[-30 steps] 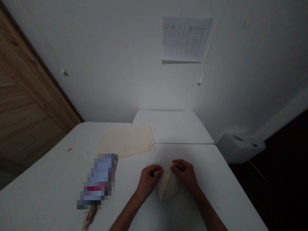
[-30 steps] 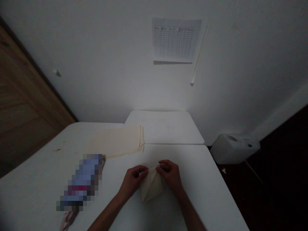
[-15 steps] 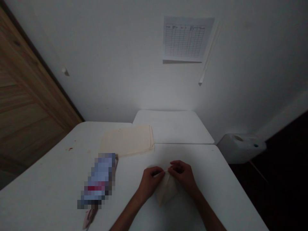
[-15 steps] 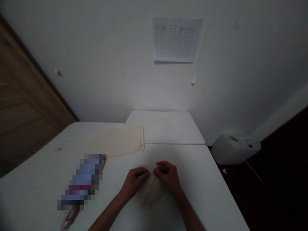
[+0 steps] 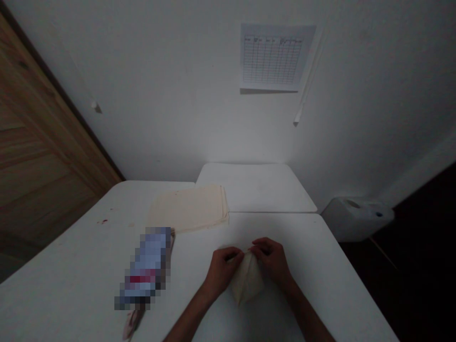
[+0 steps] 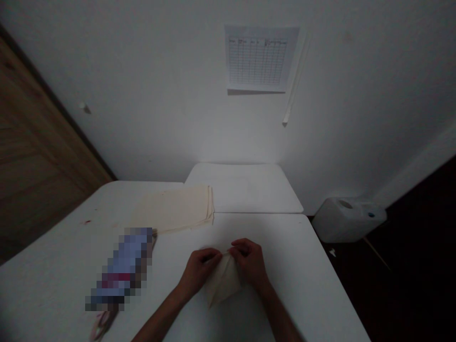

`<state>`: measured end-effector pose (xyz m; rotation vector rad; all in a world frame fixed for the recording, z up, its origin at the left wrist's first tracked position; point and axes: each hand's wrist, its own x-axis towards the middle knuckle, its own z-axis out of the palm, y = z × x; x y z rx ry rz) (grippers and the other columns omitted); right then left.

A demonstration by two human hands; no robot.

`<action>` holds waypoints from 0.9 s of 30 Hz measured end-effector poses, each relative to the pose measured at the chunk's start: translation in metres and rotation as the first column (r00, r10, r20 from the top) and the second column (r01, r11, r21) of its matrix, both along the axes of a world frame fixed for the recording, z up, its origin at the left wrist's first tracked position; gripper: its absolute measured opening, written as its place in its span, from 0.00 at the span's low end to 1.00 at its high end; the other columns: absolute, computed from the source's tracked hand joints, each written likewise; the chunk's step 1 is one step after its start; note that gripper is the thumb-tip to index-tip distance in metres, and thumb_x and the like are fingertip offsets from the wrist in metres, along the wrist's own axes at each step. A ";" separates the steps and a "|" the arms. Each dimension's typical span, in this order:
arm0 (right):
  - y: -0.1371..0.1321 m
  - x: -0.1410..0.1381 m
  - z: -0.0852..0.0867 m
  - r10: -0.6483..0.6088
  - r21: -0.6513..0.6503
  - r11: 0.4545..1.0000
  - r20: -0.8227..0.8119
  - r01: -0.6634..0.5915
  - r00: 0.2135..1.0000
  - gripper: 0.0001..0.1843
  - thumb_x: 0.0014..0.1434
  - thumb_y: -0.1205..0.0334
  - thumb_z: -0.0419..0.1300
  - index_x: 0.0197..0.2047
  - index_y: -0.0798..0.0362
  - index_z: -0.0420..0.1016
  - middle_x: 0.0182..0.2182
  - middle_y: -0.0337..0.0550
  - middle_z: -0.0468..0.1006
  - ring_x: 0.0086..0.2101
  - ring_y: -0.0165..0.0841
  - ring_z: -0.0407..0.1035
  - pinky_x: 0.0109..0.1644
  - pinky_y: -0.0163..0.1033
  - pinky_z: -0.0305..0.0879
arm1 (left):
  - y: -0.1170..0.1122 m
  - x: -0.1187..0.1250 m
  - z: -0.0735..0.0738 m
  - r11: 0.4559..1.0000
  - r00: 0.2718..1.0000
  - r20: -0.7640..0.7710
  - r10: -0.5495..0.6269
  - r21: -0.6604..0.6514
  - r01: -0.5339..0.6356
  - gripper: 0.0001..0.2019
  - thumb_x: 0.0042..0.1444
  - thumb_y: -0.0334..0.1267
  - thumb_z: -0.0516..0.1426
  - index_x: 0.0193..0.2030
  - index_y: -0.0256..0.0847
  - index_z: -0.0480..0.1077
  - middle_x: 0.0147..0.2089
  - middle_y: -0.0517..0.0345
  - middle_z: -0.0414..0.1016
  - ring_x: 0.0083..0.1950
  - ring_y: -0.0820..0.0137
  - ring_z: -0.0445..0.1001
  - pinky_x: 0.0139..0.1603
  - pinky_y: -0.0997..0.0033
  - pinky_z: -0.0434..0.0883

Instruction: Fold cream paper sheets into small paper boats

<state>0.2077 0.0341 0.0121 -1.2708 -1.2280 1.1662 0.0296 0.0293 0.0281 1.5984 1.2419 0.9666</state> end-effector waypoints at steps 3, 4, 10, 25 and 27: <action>0.002 0.002 -0.003 -0.039 -0.006 0.999 0.016 0.039 0.999 0.19 0.47 0.49 0.68 0.37 0.54 0.76 0.30 0.47 0.82 0.31 0.39 0.76 0.34 0.39 0.71 | 0.002 0.000 -0.002 0.999 1.000 -0.007 0.015 0.034 -0.015 0.11 0.56 0.41 0.56 0.30 0.39 0.77 0.31 0.55 0.79 0.35 0.65 0.75 0.37 0.71 0.70; 0.003 0.002 -0.004 -0.049 0.000 0.999 0.024 0.049 0.998 0.19 0.48 0.49 0.68 0.38 0.55 0.76 0.31 0.47 0.82 0.32 0.39 0.76 0.35 0.40 0.71 | 0.003 -0.001 -0.003 0.999 1.000 -0.010 0.022 0.043 -0.022 0.11 0.56 0.41 0.56 0.32 0.39 0.77 0.32 0.55 0.79 0.35 0.65 0.76 0.37 0.71 0.70; 0.004 0.002 -0.007 -0.089 0.082 0.993 0.090 0.082 0.992 0.16 0.51 0.51 0.65 0.37 0.54 0.76 0.33 0.47 0.81 0.33 0.38 0.76 0.37 0.40 0.72 | 0.008 -0.004 -0.018 0.992 0.994 -0.065 0.083 0.097 -0.077 0.10 0.57 0.41 0.56 0.37 0.40 0.77 0.36 0.55 0.80 0.36 0.66 0.76 0.37 0.70 0.70; 0.011 0.022 -0.008 0.025 0.369 0.833 0.719 -0.412 0.695 0.11 0.61 0.67 0.56 0.44 0.49 0.77 0.39 0.43 0.80 0.39 0.36 0.70 0.46 0.40 0.67 | 0.026 -0.008 -0.022 0.910 0.887 -0.461 -0.001 0.367 0.192 0.09 0.61 0.34 0.52 0.35 0.41 0.73 0.35 0.54 0.71 0.39 0.67 0.70 0.40 0.70 0.67; 0.012 0.025 -0.008 0.033 0.362 0.818 0.745 -0.446 0.666 0.11 0.63 0.67 0.54 0.44 0.49 0.77 0.38 0.43 0.80 0.38 0.36 0.70 0.44 0.39 0.67 | 0.027 -0.008 -0.021 0.897 0.874 -0.486 0.014 0.392 0.204 0.09 0.61 0.33 0.52 0.33 0.41 0.73 0.35 0.54 0.70 0.39 0.66 0.69 0.40 0.69 0.67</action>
